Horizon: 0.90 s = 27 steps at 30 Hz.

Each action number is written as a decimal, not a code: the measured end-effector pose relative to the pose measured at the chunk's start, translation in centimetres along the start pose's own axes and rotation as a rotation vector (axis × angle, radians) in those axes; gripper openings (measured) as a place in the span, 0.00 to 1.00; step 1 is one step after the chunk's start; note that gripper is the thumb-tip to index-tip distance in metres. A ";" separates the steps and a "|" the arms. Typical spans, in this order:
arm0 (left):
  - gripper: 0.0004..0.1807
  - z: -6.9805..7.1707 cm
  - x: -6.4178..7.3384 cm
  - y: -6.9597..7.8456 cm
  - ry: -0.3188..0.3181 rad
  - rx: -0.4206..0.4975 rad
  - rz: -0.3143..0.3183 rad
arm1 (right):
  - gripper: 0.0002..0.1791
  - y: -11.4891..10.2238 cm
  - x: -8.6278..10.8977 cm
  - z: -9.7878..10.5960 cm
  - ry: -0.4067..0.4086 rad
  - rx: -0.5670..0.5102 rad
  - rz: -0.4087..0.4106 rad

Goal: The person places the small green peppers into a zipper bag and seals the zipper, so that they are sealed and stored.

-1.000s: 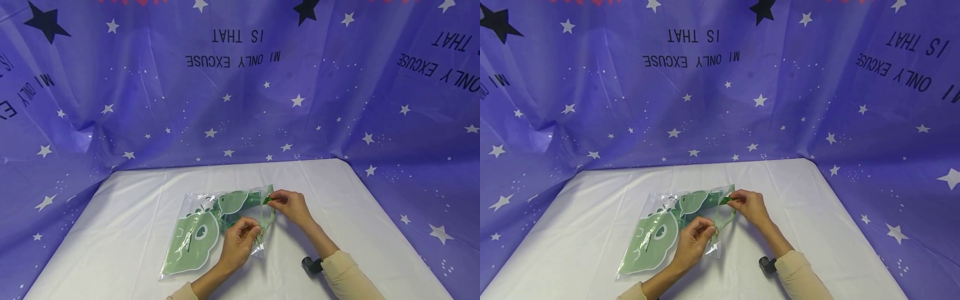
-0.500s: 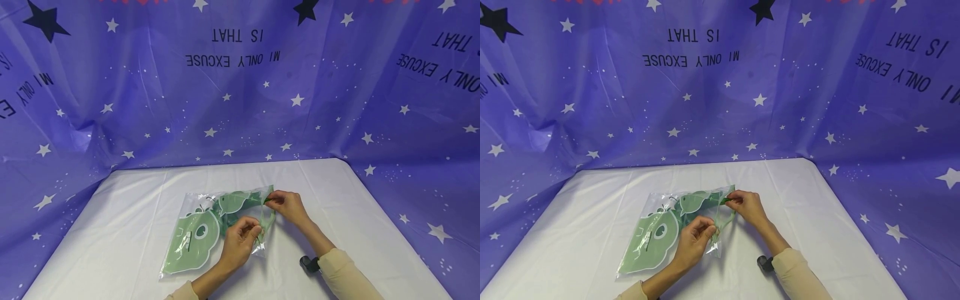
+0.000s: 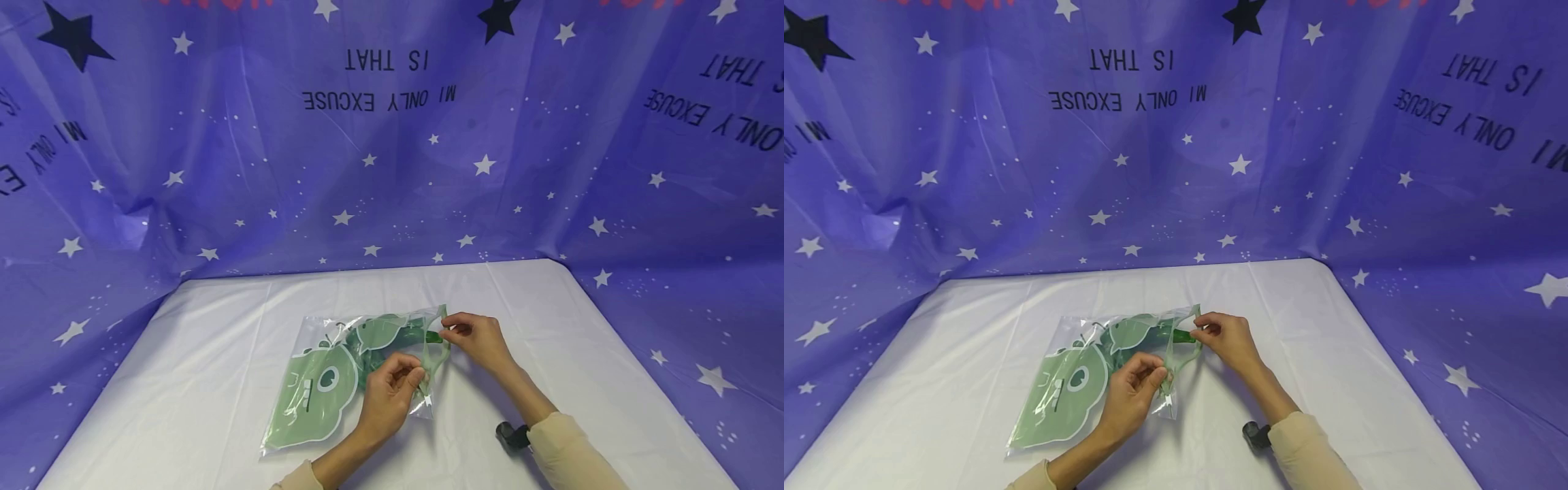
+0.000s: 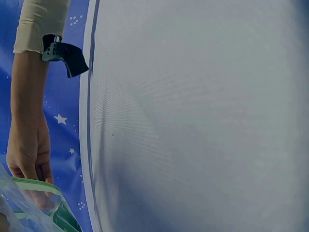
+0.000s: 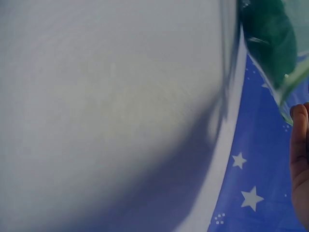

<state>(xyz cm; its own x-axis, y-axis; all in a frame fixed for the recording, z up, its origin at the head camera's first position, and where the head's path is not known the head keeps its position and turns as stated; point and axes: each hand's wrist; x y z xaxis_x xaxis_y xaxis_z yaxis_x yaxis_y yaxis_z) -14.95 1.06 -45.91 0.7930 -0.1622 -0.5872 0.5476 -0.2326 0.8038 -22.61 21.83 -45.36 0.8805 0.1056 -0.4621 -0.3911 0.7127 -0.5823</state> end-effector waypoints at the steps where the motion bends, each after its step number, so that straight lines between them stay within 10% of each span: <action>1: 0.04 0.0 0.0 0.0 0.001 -0.002 -0.005 | 0.11 0.0 0.1 0.3 -0.001 -0.003 -0.009; 9: 0.03 -0.3 -0.1 1.3 0.018 -0.004 0.034 | 0.09 -0.6 2.2 2.7 -0.199 -0.113 -0.214; 17: 0.03 -0.6 0.0 0.9 0.016 -0.104 0.038 | 0.28 -1.5 4.2 2.7 -0.610 -0.711 -0.425; 21: 0.03 -1.0 0.5 0.7 -0.116 -0.248 0.090 | 0.31 -2.3 4.2 2.2 -0.613 -0.854 -0.439; 27: 0.02 -1.1 1.5 1.4 -0.331 -0.333 0.151 | 0.29 -2.6 4.3 1.7 -0.500 -0.752 -0.484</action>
<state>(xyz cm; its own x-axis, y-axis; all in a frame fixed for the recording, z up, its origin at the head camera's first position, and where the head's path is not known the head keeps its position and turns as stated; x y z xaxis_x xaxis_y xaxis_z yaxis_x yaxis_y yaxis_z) -12.67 1.58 -45.58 0.7723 -0.4791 -0.4171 0.5315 0.1279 0.8373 -17.37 21.59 -44.70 0.9321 0.3222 0.1654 0.1204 0.1548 -0.9806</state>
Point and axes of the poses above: each hand's wrist, its own x-axis away from the middle knuckle, its own z-axis out of the back of the hand, y = z × x, and after that the axes turned 7 degrees about x, right-handed
